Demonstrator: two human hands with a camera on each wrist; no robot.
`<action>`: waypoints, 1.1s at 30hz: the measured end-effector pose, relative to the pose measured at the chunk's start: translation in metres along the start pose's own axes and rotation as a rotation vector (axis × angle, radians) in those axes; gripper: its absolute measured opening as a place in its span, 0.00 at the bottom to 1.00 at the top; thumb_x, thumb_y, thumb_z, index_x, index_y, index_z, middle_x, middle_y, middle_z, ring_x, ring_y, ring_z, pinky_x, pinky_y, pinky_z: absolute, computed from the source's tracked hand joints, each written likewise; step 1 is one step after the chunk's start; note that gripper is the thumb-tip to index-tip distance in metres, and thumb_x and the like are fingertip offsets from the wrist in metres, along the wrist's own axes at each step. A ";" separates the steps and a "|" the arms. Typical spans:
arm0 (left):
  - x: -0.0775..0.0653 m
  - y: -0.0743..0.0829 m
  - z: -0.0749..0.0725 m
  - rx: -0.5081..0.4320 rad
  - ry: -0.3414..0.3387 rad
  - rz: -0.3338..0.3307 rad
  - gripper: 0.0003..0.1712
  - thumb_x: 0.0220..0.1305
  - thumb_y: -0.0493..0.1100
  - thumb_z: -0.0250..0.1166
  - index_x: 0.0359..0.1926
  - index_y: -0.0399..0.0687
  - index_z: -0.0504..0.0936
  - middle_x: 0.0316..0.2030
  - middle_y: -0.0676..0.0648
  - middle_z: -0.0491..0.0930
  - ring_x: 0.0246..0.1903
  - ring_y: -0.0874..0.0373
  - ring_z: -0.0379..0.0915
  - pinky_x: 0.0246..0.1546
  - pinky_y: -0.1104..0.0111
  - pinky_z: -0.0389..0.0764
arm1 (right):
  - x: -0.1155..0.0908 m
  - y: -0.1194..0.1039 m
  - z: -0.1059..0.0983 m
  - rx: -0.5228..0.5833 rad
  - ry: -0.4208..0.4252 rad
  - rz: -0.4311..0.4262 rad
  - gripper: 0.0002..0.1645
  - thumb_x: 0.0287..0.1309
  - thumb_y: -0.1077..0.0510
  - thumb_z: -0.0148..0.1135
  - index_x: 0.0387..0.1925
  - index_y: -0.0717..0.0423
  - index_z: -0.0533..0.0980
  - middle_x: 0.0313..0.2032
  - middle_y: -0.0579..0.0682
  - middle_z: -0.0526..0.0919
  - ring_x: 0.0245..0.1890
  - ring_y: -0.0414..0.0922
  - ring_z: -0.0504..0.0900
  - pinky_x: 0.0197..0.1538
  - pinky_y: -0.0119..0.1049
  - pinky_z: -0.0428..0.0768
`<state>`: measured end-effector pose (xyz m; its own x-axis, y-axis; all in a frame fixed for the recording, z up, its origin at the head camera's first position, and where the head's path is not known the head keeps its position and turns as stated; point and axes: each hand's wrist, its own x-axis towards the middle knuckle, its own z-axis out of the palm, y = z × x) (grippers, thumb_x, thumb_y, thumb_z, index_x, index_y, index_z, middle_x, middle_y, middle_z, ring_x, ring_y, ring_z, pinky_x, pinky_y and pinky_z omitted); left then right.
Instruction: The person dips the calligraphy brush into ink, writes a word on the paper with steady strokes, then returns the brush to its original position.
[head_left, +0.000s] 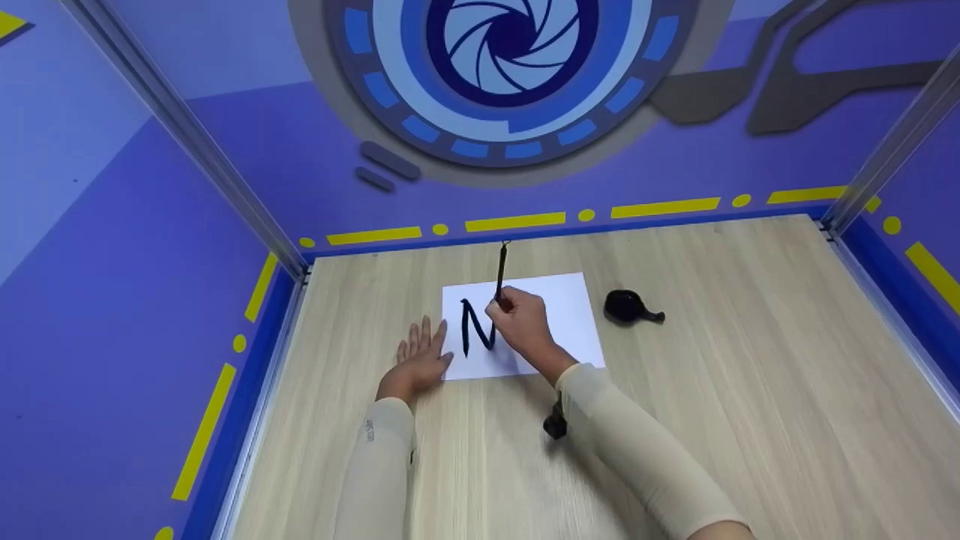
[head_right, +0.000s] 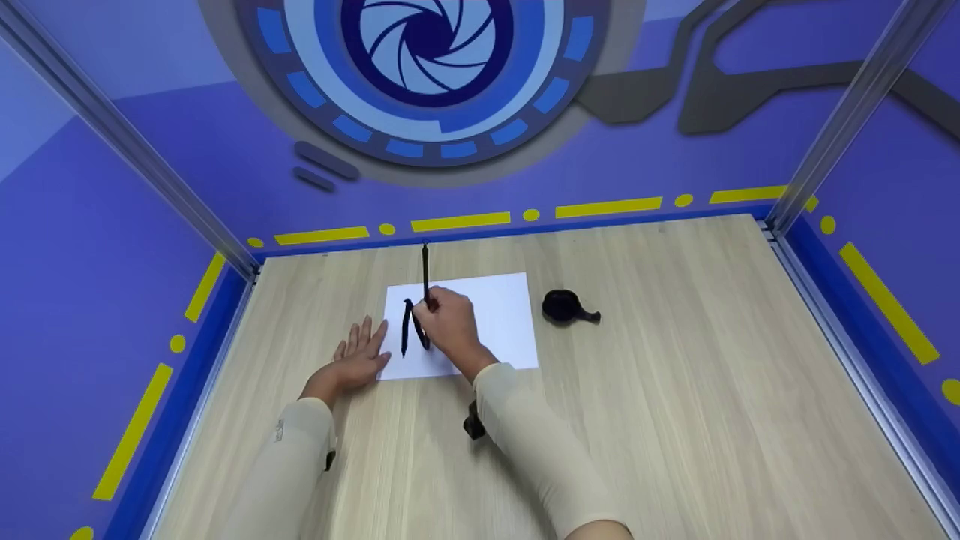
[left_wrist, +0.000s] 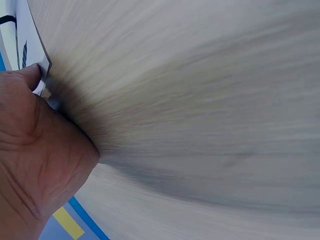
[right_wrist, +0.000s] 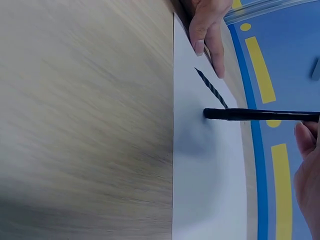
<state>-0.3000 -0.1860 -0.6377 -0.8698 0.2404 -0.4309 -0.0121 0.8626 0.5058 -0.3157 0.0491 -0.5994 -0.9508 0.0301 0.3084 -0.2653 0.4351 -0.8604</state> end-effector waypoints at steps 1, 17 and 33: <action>0.000 0.000 0.000 -0.003 -0.001 -0.001 0.42 0.83 0.57 0.43 0.88 0.61 0.37 0.86 0.44 0.17 0.85 0.41 0.07 0.84 0.40 0.19 | 0.001 -0.002 -0.001 0.007 0.005 -0.008 0.06 0.60 0.61 0.67 0.27 0.54 0.82 0.24 0.48 0.83 0.27 0.42 0.76 0.31 0.33 0.74; -0.002 0.001 -0.002 0.002 -0.019 -0.004 0.41 0.84 0.54 0.43 0.88 0.59 0.36 0.86 0.43 0.16 0.85 0.41 0.07 0.84 0.42 0.18 | 0.004 -0.003 -0.015 -0.003 0.175 -0.085 0.06 0.65 0.59 0.70 0.35 0.57 0.89 0.29 0.51 0.92 0.29 0.44 0.87 0.37 0.36 0.83; 0.015 -0.012 0.006 0.030 -0.013 -0.027 0.43 0.83 0.59 0.42 0.87 0.64 0.33 0.85 0.48 0.12 0.84 0.44 0.05 0.84 0.42 0.19 | 0.000 0.011 -0.008 -0.003 0.116 0.002 0.11 0.71 0.57 0.68 0.44 0.61 0.90 0.35 0.53 0.94 0.32 0.44 0.86 0.37 0.34 0.82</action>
<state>-0.3100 -0.1903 -0.6552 -0.8631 0.2223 -0.4535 -0.0205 0.8817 0.4713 -0.3175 0.0608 -0.6057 -0.9263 0.1347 0.3519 -0.2629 0.4379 -0.8597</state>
